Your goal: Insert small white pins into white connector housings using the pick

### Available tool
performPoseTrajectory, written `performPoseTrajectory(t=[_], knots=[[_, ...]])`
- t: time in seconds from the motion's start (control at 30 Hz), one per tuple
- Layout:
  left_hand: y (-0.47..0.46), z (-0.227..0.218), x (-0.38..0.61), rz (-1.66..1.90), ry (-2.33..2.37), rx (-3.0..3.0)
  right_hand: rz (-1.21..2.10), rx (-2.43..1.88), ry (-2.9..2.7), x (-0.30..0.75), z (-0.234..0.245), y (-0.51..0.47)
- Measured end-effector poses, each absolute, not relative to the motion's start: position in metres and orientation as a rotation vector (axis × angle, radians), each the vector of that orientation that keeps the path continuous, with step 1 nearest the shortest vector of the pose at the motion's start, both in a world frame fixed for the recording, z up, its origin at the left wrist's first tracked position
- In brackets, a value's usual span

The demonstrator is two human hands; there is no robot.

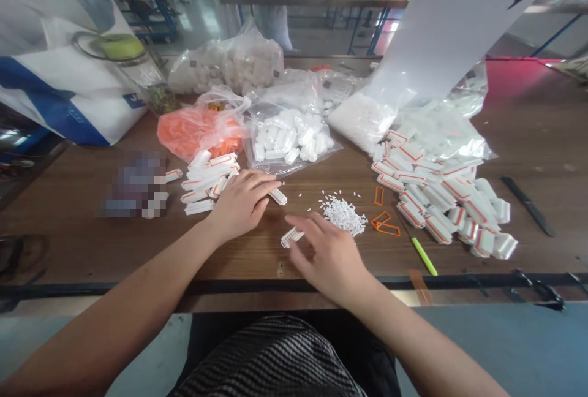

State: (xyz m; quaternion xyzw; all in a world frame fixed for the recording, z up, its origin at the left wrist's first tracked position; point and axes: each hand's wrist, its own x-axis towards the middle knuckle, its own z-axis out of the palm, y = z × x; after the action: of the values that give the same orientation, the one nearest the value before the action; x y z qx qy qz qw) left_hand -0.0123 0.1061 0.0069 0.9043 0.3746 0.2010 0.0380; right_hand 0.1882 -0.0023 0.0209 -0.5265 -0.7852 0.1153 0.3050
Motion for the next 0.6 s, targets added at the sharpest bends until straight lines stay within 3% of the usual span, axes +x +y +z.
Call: performPoseTrajectory(t=[0.33,0.6], knots=[[0.110,-0.002,-0.006,0.611,1.240,2.731,0.544,-1.372,-2.221,0.212,0.015,0.008],[0.111,-0.007,-0.003,0.657,1.330,2.685,0.302,-1.284,-2.280,0.207,0.003,-0.002]])
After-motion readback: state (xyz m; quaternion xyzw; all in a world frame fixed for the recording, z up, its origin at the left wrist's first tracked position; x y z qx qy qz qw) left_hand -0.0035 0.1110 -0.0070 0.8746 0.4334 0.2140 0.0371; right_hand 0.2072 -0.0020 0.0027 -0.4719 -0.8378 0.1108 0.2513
